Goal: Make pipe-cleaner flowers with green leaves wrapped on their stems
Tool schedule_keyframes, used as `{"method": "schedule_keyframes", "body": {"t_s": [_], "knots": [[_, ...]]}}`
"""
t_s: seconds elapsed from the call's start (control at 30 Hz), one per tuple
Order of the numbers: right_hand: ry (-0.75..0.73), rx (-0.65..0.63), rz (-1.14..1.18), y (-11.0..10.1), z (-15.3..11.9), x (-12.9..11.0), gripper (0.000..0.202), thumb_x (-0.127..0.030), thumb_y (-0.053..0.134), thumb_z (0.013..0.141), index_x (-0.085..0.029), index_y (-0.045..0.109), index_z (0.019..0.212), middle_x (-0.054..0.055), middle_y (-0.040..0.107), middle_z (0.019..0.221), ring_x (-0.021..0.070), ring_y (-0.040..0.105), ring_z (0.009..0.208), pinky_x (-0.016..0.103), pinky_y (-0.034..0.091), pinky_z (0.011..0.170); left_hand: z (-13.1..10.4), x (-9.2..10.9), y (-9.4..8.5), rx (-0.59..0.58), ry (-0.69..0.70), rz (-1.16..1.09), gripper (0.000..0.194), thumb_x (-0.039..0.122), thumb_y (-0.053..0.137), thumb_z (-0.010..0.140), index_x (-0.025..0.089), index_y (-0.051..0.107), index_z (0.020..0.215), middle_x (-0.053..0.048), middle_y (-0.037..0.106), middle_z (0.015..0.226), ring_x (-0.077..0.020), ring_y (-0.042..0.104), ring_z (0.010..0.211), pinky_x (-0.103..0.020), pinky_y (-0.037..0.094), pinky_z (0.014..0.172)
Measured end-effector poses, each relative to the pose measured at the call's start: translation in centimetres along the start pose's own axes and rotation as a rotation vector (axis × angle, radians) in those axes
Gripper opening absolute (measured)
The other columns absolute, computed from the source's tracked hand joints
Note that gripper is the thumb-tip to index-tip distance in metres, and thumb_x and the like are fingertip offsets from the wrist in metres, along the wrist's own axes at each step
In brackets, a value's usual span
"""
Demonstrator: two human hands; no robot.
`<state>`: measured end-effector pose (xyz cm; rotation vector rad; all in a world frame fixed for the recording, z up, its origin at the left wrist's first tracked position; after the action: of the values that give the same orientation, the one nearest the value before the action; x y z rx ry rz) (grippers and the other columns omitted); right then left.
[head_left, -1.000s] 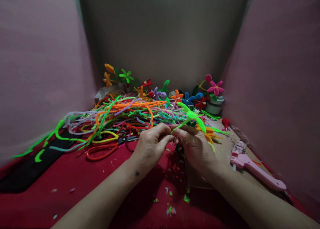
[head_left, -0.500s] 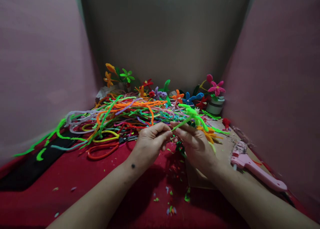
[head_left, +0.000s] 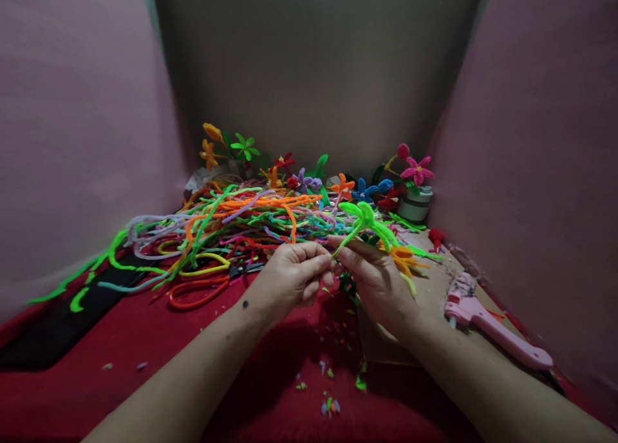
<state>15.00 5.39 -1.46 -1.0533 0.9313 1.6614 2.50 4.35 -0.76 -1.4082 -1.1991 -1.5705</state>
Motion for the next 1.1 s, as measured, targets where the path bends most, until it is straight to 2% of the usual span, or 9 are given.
{"method": "schedule_keyframes", "body": {"t_s": [0.1,0.3,0.53,0.7,0.8,0.9,0.97,1.03,1.1], "knots": [[-0.004,-0.022,0.021,0.2,0.0,-0.4,0.017,-0.028,0.060,0.077,-0.027,0.071,0.090,-0.001,0.067,0.082,0.0180,0.057,0.084,0.031,0.040,0.082,0.0,-0.2,-0.1,-0.073,-0.054,-0.053,0.018,0.028,0.060,0.076,0.012,0.056,0.067,0.001,0.059,0.055,0.0002,0.033,0.030,-0.014,0.022,0.031],[0.057,0.022,0.214,0.5,0.0,0.4,0.010,-0.029,0.065,0.072,-0.023,0.071,0.078,-0.002,0.062,0.063,0.0135,0.056,0.063,0.027,0.045,0.066,-0.3,-0.3,0.3,-0.191,-0.106,-0.158,0.017,0.025,0.058,0.078,0.011,0.058,0.069,0.000,0.061,0.055,-0.0005,0.035,0.028,-0.013,0.027,0.028],[0.047,0.009,0.316,0.8,0.0,0.4,0.013,-0.028,0.067,0.071,-0.024,0.072,0.082,-0.003,0.056,0.055,0.0126,0.053,0.058,0.027,0.044,0.061,-0.4,-0.4,0.9,-0.266,-0.105,-0.287,0.018,0.025,0.056,0.079,0.011,0.060,0.068,0.001,0.057,0.049,-0.0006,0.028,0.025,-0.013,0.028,0.025],[0.067,-0.009,0.368,0.8,0.0,0.2,0.008,-0.023,0.070,0.065,-0.024,0.072,0.073,-0.002,0.062,0.064,0.0128,0.053,0.059,0.029,0.044,0.063,-0.3,-0.8,1.0,-0.310,-0.142,-0.326,0.016,0.025,0.056,0.078,0.012,0.059,0.068,0.003,0.055,0.050,0.0007,0.020,0.025,-0.013,0.024,0.025],[0.068,0.049,0.384,0.6,0.1,0.4,0.009,-0.022,0.071,0.064,-0.024,0.071,0.073,-0.002,0.064,0.067,0.0128,0.054,0.061,0.029,0.043,0.065,-0.4,-0.5,1.2,-0.221,-0.070,-0.138,0.017,0.028,0.055,0.079,0.013,0.057,0.070,0.004,0.054,0.053,-0.0006,0.027,0.029,-0.014,0.027,0.029],[0.063,0.107,0.344,0.3,0.1,0.6,0.001,-0.022,0.069,0.066,-0.022,0.069,0.067,-0.003,0.061,0.064,0.0121,0.051,0.061,0.028,0.041,0.064,-0.5,0.1,1.0,-0.006,0.133,0.274,0.011,0.026,0.060,0.074,0.015,0.059,0.072,0.003,0.056,0.058,-0.0056,0.044,0.040,-0.018,0.036,0.039],[0.067,0.114,0.253,0.2,0.0,0.7,0.007,-0.023,0.066,0.069,-0.020,0.066,0.063,-0.003,0.059,0.062,0.0128,0.050,0.061,0.028,0.040,0.064,-0.7,0.4,0.8,0.158,0.293,0.522,0.007,0.024,0.061,0.073,0.017,0.061,0.073,0.003,0.057,0.057,-0.0080,0.049,0.047,-0.019,0.038,0.045],[0.054,0.122,0.167,0.1,0.0,0.6,0.010,-0.025,0.063,0.072,-0.020,0.065,0.063,-0.002,0.059,0.064,0.0143,0.051,0.063,0.029,0.040,0.065,-0.8,0.5,0.6,0.256,0.401,0.653,0.008,0.024,0.058,0.076,0.018,0.063,0.073,0.003,0.057,0.054,-0.0090,0.051,0.049,-0.019,0.038,0.049],[0.030,0.137,0.128,0.1,0.0,0.6,0.010,-0.026,0.063,0.072,-0.021,0.065,0.064,-0.002,0.060,0.065,0.0153,0.052,0.065,0.029,0.041,0.068,-0.9,0.4,0.4,0.273,0.400,0.653,0.013,0.024,0.054,0.078,0.019,0.063,0.071,0.004,0.055,0.049,-0.0096,0.052,0.047,-0.020,0.039,0.049]]}}
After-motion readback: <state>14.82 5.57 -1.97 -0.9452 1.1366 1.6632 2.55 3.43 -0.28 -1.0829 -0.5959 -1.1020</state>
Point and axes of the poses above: each hand's wrist, its own z-axis towards the middle knuckle, its own y-axis out of the palm, x = y × z, the point moved 4 cm from there along z, towards the middle knuckle
